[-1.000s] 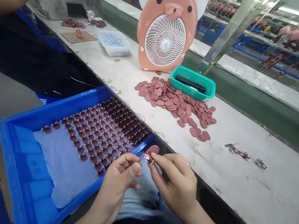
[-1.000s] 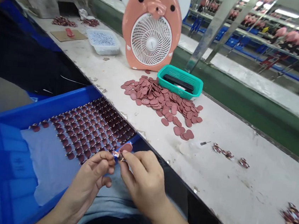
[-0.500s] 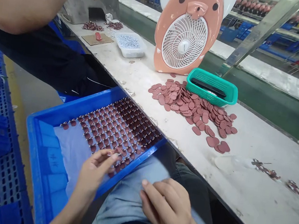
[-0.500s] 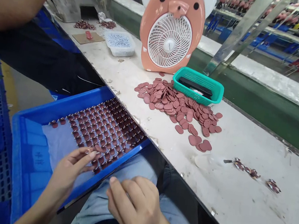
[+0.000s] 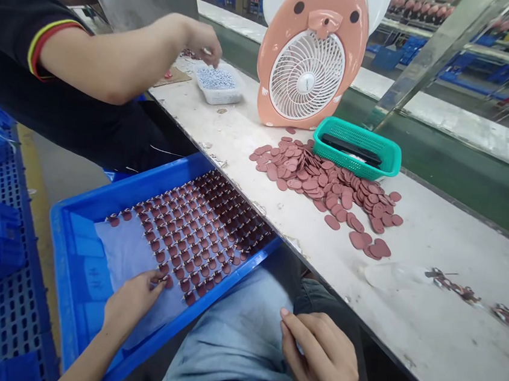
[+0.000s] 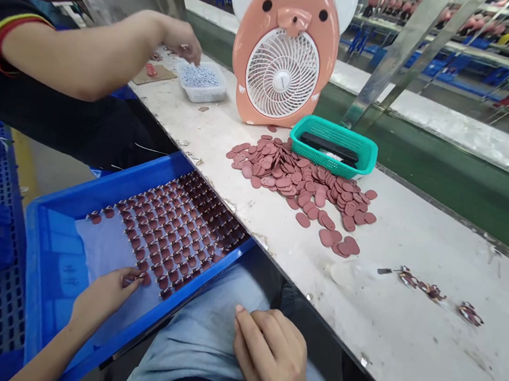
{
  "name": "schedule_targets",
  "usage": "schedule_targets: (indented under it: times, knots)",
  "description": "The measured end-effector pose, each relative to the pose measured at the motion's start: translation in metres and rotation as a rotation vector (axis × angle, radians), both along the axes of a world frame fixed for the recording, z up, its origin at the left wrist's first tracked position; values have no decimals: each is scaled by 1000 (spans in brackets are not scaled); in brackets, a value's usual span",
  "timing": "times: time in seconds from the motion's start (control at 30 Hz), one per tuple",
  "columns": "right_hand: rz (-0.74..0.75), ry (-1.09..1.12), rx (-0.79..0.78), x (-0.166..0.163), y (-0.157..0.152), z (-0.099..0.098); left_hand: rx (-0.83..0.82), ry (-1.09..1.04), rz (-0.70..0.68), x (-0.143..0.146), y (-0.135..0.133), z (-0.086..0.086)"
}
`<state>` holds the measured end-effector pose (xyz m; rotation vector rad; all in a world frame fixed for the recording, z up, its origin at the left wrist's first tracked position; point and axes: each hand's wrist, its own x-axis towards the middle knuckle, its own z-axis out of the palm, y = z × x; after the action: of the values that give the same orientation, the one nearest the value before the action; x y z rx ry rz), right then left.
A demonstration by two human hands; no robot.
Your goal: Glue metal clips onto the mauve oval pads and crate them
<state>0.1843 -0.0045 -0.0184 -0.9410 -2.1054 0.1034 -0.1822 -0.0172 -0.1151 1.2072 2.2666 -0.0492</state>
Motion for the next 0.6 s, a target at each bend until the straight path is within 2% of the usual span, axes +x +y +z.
schedule_targets:
  times: [0.17, 0.4, 0.53, 0.6]
  knots:
    - [-14, 10, 11, 2, -1, 0, -49, 49, -57, -1, 4, -2]
    - [-20, 12, 31, 3, 0, 1, -75, 58, -65, 2, 6, -3]
    - [-44, 2, 82, 12, 0, 3, -51, 66, -56, 3, 5, 8]
    - [-133, -17, 159, 26, -1, 4, -8, 67, -48, 9, 4, 21]
